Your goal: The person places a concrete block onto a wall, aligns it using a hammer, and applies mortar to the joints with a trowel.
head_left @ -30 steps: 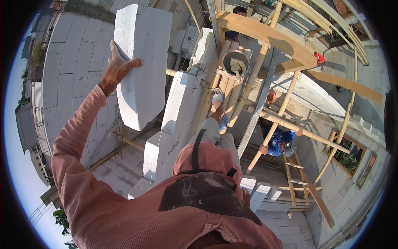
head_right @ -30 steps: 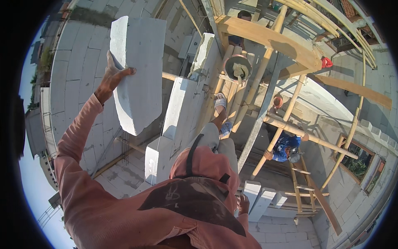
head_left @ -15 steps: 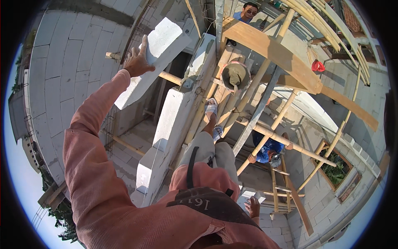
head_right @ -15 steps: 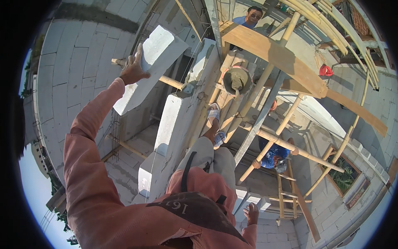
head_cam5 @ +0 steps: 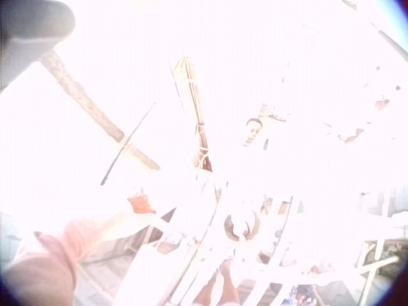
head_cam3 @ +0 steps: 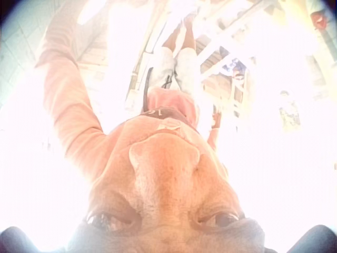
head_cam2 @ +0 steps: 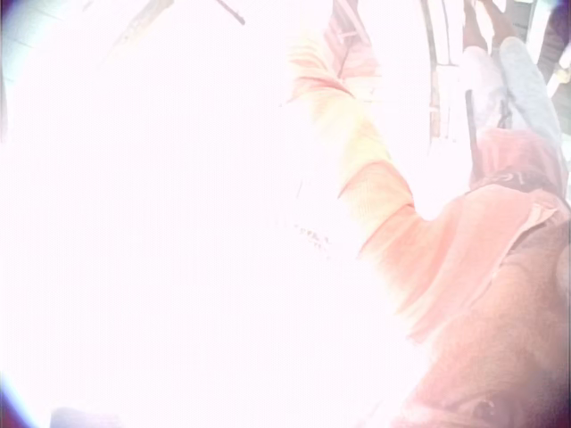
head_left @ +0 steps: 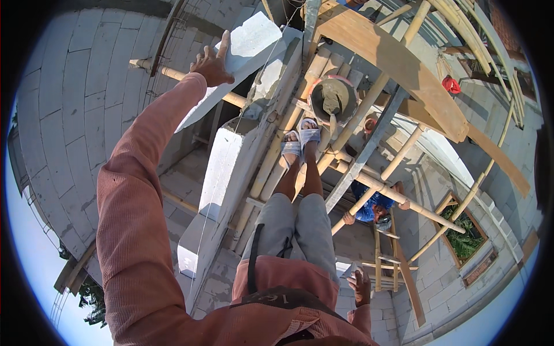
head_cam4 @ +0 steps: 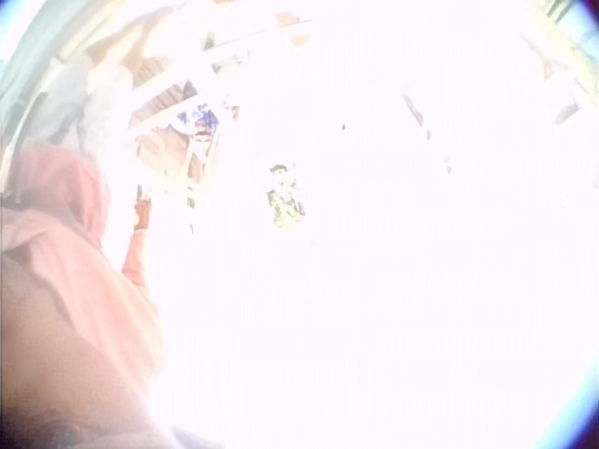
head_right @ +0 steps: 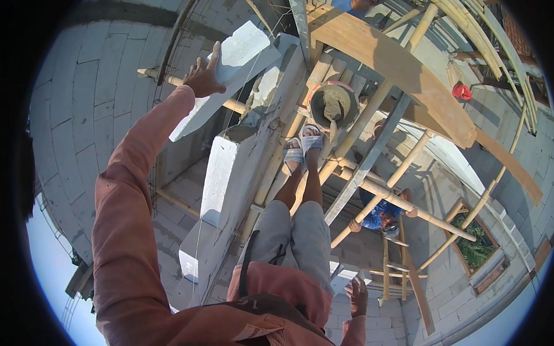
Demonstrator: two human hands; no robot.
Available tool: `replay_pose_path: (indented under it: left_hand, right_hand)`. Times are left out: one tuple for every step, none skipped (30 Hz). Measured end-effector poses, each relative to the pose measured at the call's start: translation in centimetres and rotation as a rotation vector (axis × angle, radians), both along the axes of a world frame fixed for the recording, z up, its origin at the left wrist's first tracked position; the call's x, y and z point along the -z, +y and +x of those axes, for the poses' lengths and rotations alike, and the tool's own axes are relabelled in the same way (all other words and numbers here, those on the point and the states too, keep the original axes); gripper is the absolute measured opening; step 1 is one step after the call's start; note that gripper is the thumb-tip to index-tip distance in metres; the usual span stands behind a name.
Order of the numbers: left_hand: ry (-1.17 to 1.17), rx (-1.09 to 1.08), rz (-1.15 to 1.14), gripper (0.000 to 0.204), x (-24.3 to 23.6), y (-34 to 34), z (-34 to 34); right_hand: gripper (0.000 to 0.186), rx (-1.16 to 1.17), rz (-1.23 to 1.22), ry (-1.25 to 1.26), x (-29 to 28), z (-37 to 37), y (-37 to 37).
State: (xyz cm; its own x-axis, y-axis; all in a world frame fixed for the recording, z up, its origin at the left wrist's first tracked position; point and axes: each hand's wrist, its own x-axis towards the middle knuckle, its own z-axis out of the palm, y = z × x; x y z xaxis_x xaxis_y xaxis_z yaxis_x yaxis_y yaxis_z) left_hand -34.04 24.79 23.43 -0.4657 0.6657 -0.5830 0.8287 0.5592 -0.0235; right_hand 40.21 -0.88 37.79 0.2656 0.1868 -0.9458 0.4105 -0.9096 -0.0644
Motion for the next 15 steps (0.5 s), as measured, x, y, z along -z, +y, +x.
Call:
replay_pose_path:
  left_hand:
    - [-0.010, -0.023, 0.005, 0.132, 0.8, 0.3, -0.1]
    - [-0.018, -0.045, 0.011, 0.132, 1.7, 0.7, -0.3]
    - [-0.025, -0.067, 0.017, 0.133, 2.5, 1.1, -0.5]
    - [-0.061, -0.077, 0.035, 0.133, 3.0, 1.5, -0.8]
    - [-0.044, -0.062, 0.046, 0.133, 3.6, 1.6, -0.8]
    - [-0.026, -0.048, 0.057, 0.134, 4.1, 1.6, -0.7]
    - [-0.010, -0.031, 0.078, 0.135, 4.4, 2.0, -0.5]
    - [-0.017, -0.017, 0.096, 0.135, 4.6, 2.3, -0.3]
    - [-0.024, -0.003, 0.113, 0.135, 4.8, 2.6, -0.2]
    - [-0.030, 0.011, 0.128, 0.135, 4.8, 2.7, 0.1]
    - [-0.043, 0.005, 0.129, 0.135, 4.7, 3.0, 0.2]
    - [-0.055, -0.003, 0.129, 0.135, 4.6, 3.4, 0.2]
    - [-0.071, -0.014, 0.129, 0.135, 4.4, 3.7, 0.4]
    - [-0.076, -0.008, 0.112, 0.136, 4.0, 4.2, 0.7]
    - [-0.081, -0.003, 0.094, 0.136, 3.6, 4.8, 1.1]
  right_hand:
    - [0.054, 0.009, -0.007, 0.001, 0.2, 0.4, 0.1]
    - [0.054, 0.018, -0.014, 0.002, 0.4, 0.8, 0.4]
    - [0.054, 0.029, -0.020, 0.004, 0.7, 1.1, 0.5]
    - [0.052, 0.031, -0.023, -0.011, 0.3, -0.1, 1.7]
    - [0.052, 0.036, -0.034, -0.016, 0.4, 0.0, 1.6]
    - [0.052, 0.041, -0.044, -0.020, 0.5, 0.2, 1.6]
    - [0.051, 0.048, -0.045, -0.025, 0.6, 0.5, 1.8]
    - [0.059, 0.048, -0.056, -0.010, 0.8, 0.8, 2.0]
    - [0.059, 0.046, -0.068, -0.016, 0.9, 0.9, 2.0]
    - [0.059, 0.044, -0.082, -0.021, 1.0, 0.8, 2.1]
    - [0.059, 0.041, -0.097, -0.026, 1.1, 0.7, 2.1]
    - [0.058, 0.041, -0.096, -0.013, 1.3, 0.5, 2.1]
    - [0.058, 0.038, -0.096, -0.004, 1.4, 0.5, 2.2]
    - [0.058, 0.037, -0.094, 0.008, 1.6, 0.5, 2.1]
    - [0.060, 0.035, -0.106, -0.001, 1.7, 0.5, 2.0]
